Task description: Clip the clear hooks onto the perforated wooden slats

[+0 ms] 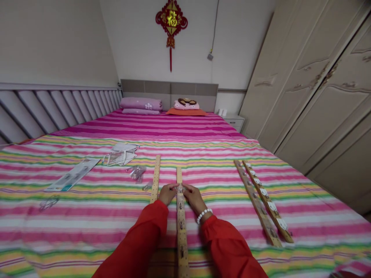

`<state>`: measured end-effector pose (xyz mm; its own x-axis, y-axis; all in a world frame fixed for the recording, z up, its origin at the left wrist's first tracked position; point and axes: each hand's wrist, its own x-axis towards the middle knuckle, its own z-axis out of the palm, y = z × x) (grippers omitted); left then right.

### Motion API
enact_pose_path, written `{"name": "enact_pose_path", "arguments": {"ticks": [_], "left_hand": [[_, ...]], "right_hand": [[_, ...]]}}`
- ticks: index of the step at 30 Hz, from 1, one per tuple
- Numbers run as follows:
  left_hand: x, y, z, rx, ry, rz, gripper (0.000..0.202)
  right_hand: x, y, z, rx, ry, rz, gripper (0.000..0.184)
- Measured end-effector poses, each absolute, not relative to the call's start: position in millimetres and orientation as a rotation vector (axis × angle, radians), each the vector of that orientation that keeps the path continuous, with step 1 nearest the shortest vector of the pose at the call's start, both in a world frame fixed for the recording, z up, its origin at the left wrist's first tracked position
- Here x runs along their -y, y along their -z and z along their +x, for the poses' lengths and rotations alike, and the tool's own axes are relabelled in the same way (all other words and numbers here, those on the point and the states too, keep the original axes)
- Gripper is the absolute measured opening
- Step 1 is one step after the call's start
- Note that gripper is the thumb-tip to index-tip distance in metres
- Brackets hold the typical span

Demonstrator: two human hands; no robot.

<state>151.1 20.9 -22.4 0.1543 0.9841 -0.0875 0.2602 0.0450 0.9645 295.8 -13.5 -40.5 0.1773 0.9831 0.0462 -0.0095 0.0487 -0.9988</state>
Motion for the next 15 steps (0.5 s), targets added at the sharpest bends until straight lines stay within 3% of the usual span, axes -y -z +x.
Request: {"name": "enact_pose_path", "arguments": {"ticks": [15], "left_hand": [[-21, 15, 151, -1.277, -0.774, 1.376, 0.045]], "right_hand": [[3, 33, 302, 1.343, -1.113, -1.221, 0.03]]}}
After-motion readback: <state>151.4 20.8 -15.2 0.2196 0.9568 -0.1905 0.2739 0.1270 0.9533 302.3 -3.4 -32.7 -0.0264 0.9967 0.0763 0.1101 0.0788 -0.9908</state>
